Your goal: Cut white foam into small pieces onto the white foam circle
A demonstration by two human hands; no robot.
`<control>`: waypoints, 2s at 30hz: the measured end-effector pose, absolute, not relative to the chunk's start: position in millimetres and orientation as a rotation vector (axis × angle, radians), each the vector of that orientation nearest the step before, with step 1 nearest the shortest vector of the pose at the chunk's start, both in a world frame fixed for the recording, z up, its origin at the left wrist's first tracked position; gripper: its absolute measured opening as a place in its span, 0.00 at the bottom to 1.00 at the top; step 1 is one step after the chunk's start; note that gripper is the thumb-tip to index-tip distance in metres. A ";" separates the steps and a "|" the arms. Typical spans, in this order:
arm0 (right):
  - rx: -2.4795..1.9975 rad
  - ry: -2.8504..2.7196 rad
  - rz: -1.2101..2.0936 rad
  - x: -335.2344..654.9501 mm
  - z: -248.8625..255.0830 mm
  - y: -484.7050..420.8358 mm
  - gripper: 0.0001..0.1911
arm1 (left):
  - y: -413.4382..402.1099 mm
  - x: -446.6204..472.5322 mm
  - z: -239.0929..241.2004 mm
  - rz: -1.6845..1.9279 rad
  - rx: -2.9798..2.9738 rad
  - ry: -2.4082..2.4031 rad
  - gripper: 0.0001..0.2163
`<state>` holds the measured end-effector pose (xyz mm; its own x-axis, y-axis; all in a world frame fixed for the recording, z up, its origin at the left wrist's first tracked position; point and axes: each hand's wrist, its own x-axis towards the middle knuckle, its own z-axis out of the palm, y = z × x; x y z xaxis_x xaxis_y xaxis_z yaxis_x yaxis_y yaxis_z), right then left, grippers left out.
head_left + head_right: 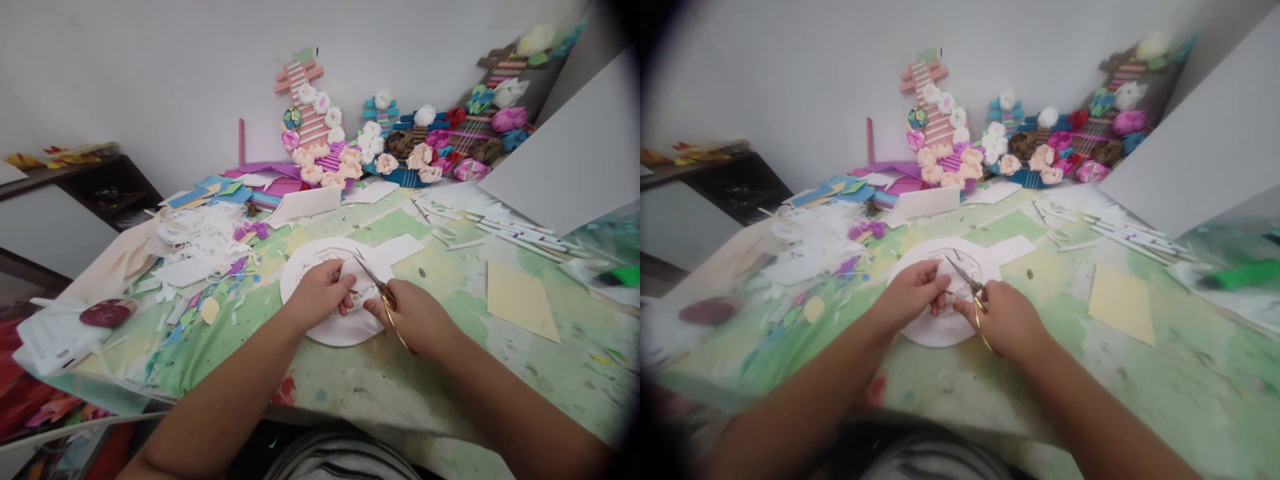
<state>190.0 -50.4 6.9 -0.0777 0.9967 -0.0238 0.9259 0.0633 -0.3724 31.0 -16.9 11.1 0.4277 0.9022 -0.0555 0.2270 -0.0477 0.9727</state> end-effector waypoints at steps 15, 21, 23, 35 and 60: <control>-2.011 -2.150 0.412 191.2 4.1 -45.2 0.24 | -14.0 32.9 9.0 0.721 1.489 1.087 0.06; -2.027 -2.176 0.417 191.4 6.3 -43.7 0.27 | -13.6 32.9 8.7 0.713 1.458 1.090 0.06; -2.044 -2.188 0.405 191.7 7.2 -42.4 0.27 | -13.6 33.5 9.4 0.727 1.437 1.110 0.07; -2.079 -2.186 0.545 192.7 7.9 -41.3 0.27 | -13.0 32.9 5.3 0.763 1.347 1.178 0.19; -2.027 -2.238 0.776 206.7 6.3 -29.4 0.30 | -17.3 28.9 6.5 0.711 2.234 1.336 0.12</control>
<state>206.7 -29.4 6.3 -0.1544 0.9393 -0.3065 0.9274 0.0308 -0.3728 28.9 -17.3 6.5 0.4011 0.8933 0.2029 0.6670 -0.4366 0.6037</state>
